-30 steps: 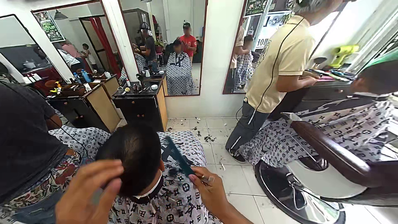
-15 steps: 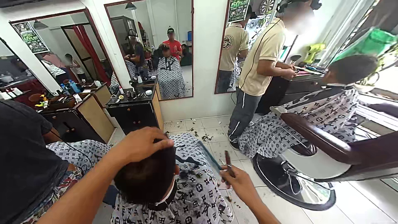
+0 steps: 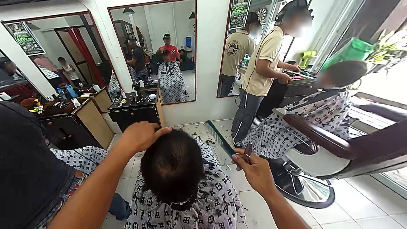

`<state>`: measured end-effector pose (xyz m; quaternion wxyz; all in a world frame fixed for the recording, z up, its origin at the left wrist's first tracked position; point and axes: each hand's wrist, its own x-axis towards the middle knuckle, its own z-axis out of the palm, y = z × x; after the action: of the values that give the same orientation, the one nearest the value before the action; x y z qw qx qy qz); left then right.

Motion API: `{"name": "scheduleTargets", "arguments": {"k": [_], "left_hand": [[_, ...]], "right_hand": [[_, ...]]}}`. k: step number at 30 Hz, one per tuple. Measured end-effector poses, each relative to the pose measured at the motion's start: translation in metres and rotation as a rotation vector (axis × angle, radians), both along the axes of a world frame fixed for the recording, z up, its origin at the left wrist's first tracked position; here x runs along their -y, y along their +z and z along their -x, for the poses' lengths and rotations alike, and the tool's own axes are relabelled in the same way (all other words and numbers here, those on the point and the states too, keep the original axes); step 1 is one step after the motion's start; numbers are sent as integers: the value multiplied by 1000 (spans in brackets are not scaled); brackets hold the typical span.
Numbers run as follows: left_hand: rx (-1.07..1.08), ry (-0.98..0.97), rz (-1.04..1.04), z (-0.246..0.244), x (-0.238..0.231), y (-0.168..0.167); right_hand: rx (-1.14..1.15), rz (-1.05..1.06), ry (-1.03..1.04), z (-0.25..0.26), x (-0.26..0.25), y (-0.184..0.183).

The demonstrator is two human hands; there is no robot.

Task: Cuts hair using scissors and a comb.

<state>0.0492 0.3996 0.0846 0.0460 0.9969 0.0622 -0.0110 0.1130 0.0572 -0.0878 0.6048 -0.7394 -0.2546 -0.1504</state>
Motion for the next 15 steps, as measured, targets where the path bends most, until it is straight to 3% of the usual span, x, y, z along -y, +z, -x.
{"name": "scheduleTargets", "arguments": {"k": [2,5,7,9,10,12,15], "left_hand": [[199,56,-65,7,-11,-7],[513,-129,-29,21,-4,-18],[567,-339,34,31,18,-21],[412,-463,88,41,45,-18],[281,-420,94,47,53,-14],[35,-128,41,52,53,-3],[-108,279,-70,51,35,11]], "right_hand": [[237,-13,-2,0,-12,16],[502,88,-27,0,-34,28],[426,279,-52,-3,-48,26],[49,480,33,-14,-53,16],[-158,532,81,-22,-50,7],[-313,457,60,-23,-38,-16],[-120,184,-83,5,-15,-38]]}}
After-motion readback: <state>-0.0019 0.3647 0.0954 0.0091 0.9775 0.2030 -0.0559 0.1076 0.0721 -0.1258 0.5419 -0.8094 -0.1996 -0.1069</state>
